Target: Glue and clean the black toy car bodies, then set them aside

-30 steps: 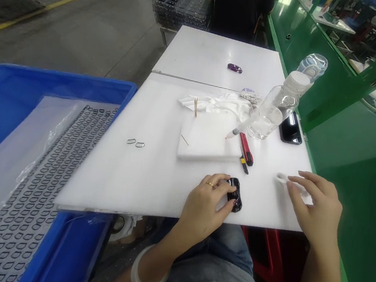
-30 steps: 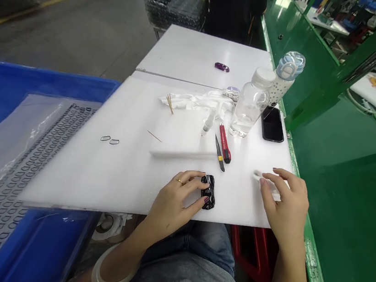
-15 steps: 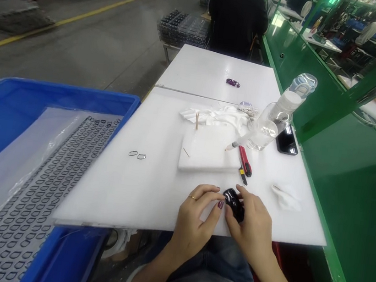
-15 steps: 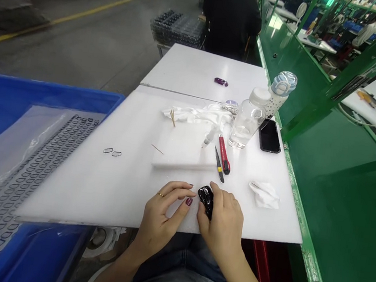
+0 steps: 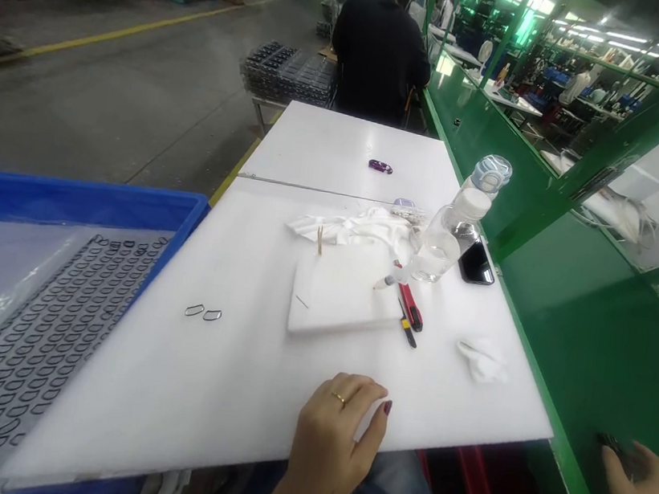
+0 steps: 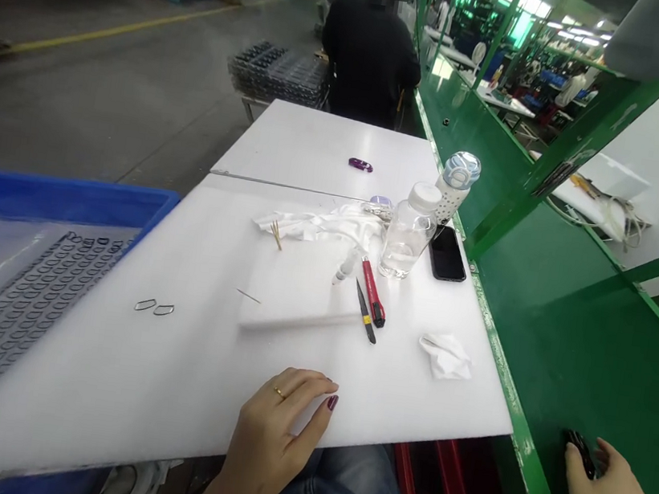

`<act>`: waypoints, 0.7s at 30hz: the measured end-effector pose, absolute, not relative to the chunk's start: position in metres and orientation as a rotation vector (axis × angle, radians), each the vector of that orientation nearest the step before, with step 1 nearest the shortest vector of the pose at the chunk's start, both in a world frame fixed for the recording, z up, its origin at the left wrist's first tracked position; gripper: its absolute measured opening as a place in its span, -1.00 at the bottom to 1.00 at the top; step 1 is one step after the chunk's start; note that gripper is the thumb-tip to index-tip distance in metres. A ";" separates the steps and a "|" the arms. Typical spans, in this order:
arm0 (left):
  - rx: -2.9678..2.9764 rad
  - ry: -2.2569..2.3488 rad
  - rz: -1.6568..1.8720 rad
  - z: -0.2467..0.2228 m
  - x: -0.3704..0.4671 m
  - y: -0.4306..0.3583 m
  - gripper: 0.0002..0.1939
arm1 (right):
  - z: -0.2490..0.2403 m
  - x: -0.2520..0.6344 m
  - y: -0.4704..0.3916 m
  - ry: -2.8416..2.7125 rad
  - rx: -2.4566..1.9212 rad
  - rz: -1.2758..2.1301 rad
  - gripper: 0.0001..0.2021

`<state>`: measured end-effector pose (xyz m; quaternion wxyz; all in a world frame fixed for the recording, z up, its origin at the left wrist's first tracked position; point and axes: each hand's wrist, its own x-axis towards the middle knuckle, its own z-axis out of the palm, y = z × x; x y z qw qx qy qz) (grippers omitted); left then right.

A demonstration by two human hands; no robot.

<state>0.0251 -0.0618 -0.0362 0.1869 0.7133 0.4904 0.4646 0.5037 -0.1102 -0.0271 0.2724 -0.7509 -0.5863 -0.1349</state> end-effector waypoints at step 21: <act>2.219 1.462 0.357 -0.031 0.025 -0.056 -0.79 | -0.011 0.340 0.207 -1.042 -1.860 0.465 -0.62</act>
